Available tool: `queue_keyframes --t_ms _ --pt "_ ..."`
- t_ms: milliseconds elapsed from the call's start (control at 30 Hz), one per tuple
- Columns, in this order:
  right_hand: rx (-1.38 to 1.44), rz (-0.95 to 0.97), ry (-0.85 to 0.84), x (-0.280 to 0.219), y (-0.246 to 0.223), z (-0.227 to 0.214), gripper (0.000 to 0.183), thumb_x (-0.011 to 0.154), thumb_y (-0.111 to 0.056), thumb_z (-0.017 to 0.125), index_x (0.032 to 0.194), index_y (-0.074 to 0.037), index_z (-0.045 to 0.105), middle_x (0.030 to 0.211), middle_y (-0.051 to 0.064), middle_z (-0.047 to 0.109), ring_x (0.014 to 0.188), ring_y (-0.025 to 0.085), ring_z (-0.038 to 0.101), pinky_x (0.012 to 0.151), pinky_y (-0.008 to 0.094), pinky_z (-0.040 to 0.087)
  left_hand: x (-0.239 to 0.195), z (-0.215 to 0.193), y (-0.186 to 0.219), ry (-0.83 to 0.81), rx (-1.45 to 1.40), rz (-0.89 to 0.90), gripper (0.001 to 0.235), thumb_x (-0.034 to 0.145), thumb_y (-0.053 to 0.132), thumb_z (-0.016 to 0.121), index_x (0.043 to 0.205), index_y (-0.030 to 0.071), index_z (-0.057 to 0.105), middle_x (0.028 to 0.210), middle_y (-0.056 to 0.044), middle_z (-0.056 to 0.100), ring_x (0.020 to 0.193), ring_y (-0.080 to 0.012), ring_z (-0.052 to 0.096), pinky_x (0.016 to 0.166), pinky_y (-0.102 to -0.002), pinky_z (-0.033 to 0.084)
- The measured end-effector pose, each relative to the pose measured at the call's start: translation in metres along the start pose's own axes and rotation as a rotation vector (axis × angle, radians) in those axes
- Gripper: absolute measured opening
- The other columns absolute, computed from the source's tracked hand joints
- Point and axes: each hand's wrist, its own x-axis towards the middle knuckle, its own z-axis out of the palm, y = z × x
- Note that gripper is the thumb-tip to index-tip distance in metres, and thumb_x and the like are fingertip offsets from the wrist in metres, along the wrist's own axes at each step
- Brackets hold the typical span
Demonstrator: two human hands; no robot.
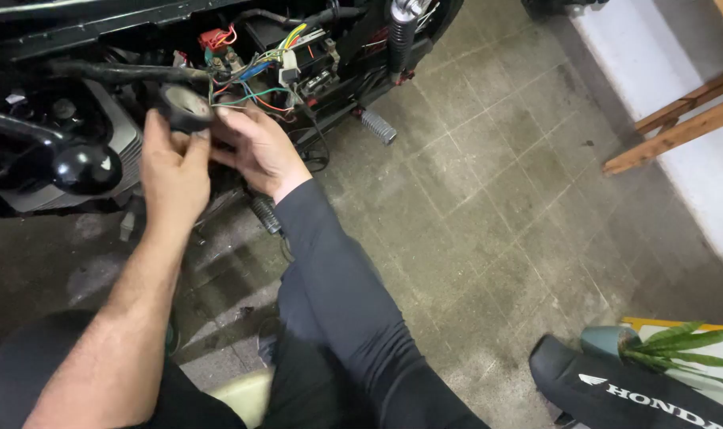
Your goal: The person wraps electrical wires on a motorcycle with black electrical tape. They then use pliers to strip the insulation from several colored wires and continue working on the wiring harness.
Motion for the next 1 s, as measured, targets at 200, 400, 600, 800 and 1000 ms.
queue_keyframes --t_ms 200,400,600,800,1000 --pt "0.066 0.041 -0.001 -0.029 -0.008 0.019 0.045 0.1 -0.041 0.062 0.131 -0.009 0.057 0.128 0.008 0.064 0.122 0.024 0.06 0.103 0.058 0.048 0.005 0.0 -0.021 -0.006 -0.073 0.167 0.021 0.11 0.005 0.065 0.13 0.003 0.059 0.104 -0.009 0.068 0.092 -0.0155 0.065 0.08 -0.031 0.053" --pt "-0.483 -0.115 0.351 -0.04 -0.025 0.059 0.057 0.095 -0.055 0.056 0.133 -0.013 0.05 0.124 0.015 0.063 0.094 0.028 0.07 0.08 0.048 0.056 0.005 -0.023 0.015 0.029 0.436 0.466 0.016 0.108 0.003 0.07 0.123 0.008 0.069 0.101 -0.016 0.067 0.089 -0.036 0.066 0.075 -0.046 0.051" --pt "-1.204 -0.416 0.451 -0.038 -0.015 0.073 0.051 0.1 -0.053 0.058 0.105 -0.004 0.069 0.086 0.011 0.073 0.077 0.02 0.07 0.075 0.034 0.056 0.013 -0.024 0.012 0.047 0.612 0.565 0.012 0.104 0.007 0.074 0.116 0.007 0.07 0.098 -0.016 0.065 0.09 -0.037 0.065 0.078 -0.048 0.051" --pt "-1.072 -0.346 0.388 -0.022 -0.012 0.054 0.049 0.101 -0.048 0.055 0.09 -0.003 0.07 0.071 0.007 0.067 0.067 0.016 0.063 0.065 0.031 0.051 0.017 -0.021 0.001 0.018 0.524 0.601 0.009 0.106 0.008 0.073 0.112 0.004 0.068 0.101 -0.016 0.068 0.097 -0.0371 0.066 0.085 -0.048 0.053" --pt "-0.666 -0.321 0.299 -0.011 0.006 0.03 0.044 0.103 -0.037 0.064 0.082 0.002 0.066 0.071 -0.001 0.059 0.062 0.008 0.054 0.058 0.027 0.045 0.016 -0.022 0.01 -0.006 0.517 0.517 0.009 0.107 0.011 0.073 0.105 0.003 0.07 0.095 -0.018 0.068 0.088 -0.0374 0.066 0.078 -0.049 0.052"
